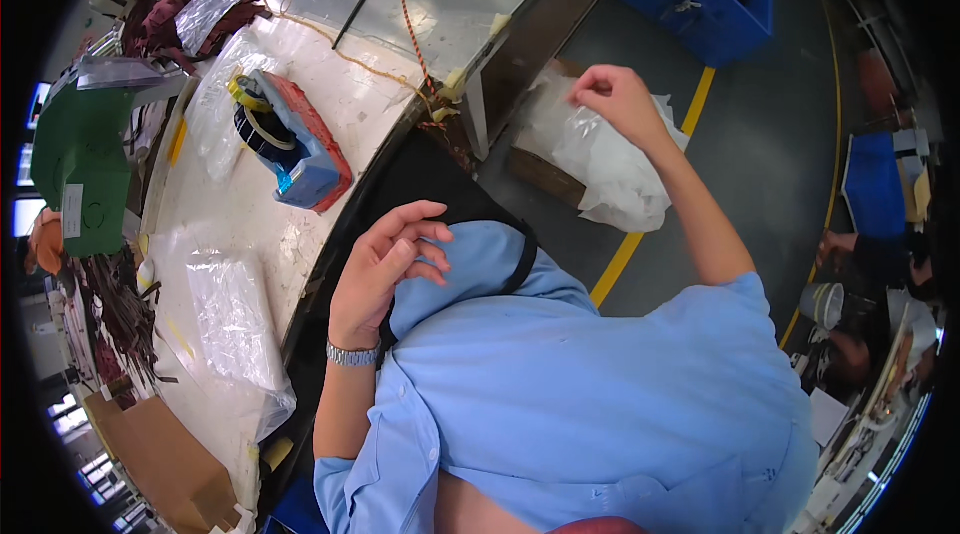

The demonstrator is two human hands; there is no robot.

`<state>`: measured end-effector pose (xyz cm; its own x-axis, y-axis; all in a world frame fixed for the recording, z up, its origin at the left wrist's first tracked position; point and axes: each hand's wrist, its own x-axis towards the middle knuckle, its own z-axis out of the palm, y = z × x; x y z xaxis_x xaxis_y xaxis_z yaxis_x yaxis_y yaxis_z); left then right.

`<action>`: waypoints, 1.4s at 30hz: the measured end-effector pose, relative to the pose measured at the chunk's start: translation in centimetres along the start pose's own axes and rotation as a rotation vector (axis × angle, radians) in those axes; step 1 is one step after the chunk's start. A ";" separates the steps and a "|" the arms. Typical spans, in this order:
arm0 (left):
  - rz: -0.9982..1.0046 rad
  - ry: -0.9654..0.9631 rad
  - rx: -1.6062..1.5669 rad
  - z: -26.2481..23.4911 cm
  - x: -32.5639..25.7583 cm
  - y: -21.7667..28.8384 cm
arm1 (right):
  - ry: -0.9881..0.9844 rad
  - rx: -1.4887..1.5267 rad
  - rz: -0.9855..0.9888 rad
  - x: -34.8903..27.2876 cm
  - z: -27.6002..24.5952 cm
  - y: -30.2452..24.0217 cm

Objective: Unpacking gold-colored buckles from packaging and applying protective blue tape to them.

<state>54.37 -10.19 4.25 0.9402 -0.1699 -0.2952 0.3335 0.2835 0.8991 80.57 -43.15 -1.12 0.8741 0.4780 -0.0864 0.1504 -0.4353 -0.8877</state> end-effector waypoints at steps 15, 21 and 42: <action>-0.062 0.190 -0.127 -1.4 -4.5 -4.2 | 0.254 -0.581 0.147 -3.5 5.3 33.9; -0.112 0.207 -0.142 -2.0 -7.4 -3.0 | 0.348 -0.394 0.394 -2.3 2.6 37.5; 0.404 1.803 0.696 -5.7 -32.7 -0.9 | -0.705 -0.089 -1.336 -7.9 34.3 -26.4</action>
<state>23.72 0.52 11.25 0.0570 0.9155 0.3983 0.4608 -0.3780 0.8030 53.85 -9.24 7.41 -0.3131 0.7936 0.5218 0.6803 0.5707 -0.4598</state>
